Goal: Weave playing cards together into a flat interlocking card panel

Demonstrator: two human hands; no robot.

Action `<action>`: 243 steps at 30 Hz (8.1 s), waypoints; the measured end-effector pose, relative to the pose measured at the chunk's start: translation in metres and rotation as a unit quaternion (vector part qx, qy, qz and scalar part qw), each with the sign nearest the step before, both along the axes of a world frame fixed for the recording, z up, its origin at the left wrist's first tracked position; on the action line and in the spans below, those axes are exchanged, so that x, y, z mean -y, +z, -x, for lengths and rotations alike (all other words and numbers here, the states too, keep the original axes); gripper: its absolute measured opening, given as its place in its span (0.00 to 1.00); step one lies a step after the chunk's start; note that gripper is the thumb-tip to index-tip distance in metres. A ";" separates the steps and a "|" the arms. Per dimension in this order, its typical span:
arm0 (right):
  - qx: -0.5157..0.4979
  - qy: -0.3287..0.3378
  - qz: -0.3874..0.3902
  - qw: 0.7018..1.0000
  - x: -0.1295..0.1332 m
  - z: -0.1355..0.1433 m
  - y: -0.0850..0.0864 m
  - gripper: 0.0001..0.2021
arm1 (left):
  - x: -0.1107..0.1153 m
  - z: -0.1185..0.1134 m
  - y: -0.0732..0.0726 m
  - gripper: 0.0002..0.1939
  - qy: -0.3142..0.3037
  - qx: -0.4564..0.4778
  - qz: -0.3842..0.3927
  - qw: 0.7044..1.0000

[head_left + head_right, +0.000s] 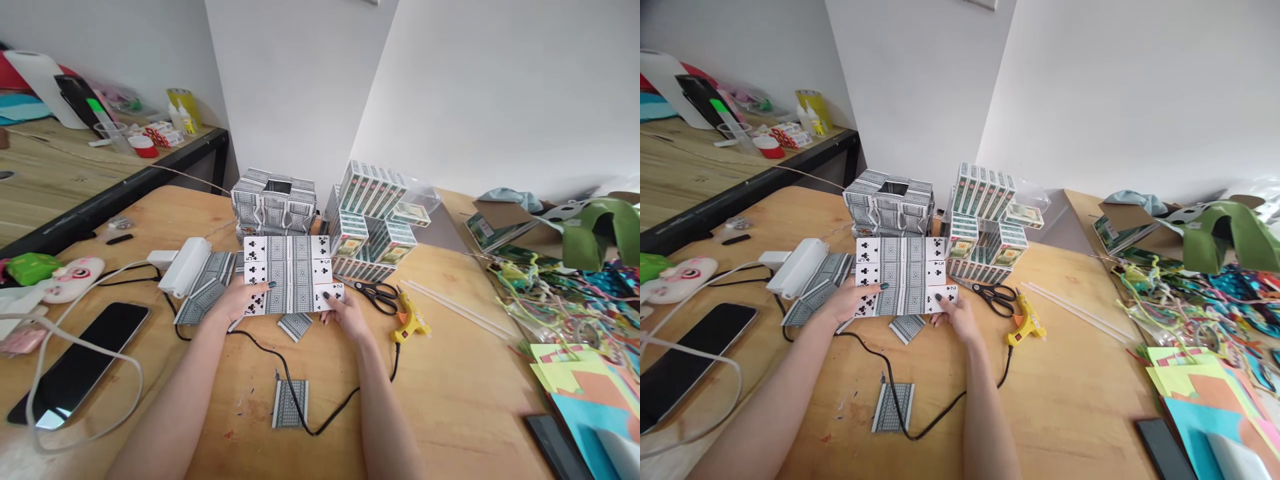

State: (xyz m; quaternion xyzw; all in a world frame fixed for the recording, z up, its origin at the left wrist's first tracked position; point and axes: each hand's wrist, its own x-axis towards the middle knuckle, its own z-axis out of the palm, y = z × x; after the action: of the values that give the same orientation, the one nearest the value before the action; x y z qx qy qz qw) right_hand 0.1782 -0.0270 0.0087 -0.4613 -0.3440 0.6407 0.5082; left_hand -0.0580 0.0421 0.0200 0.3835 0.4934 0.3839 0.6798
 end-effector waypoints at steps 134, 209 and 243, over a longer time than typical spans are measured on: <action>-0.038 -0.043 0.040 0.998 0.016 -0.013 0.006 0.16 | 0.009 -0.033 0.017 0.18 -0.227 0.011 0.001 0.974; 0.710 0.047 -0.347 0.610 0.086 0.002 -0.006 0.14 | 0.108 -0.005 -0.003 0.22 -0.219 -0.553 -0.562 0.575; 0.627 0.113 -0.339 0.693 0.076 -0.012 -0.001 0.25 | 0.095 -0.009 0.002 0.20 -0.251 -0.504 -0.547 0.619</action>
State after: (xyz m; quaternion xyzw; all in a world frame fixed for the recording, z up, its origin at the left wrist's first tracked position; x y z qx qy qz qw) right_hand 0.1901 -0.1033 0.0079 -0.5102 -0.8259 0.0954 0.2202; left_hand -0.0494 -0.0527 0.0216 0.9267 0.3422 0.1440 0.0582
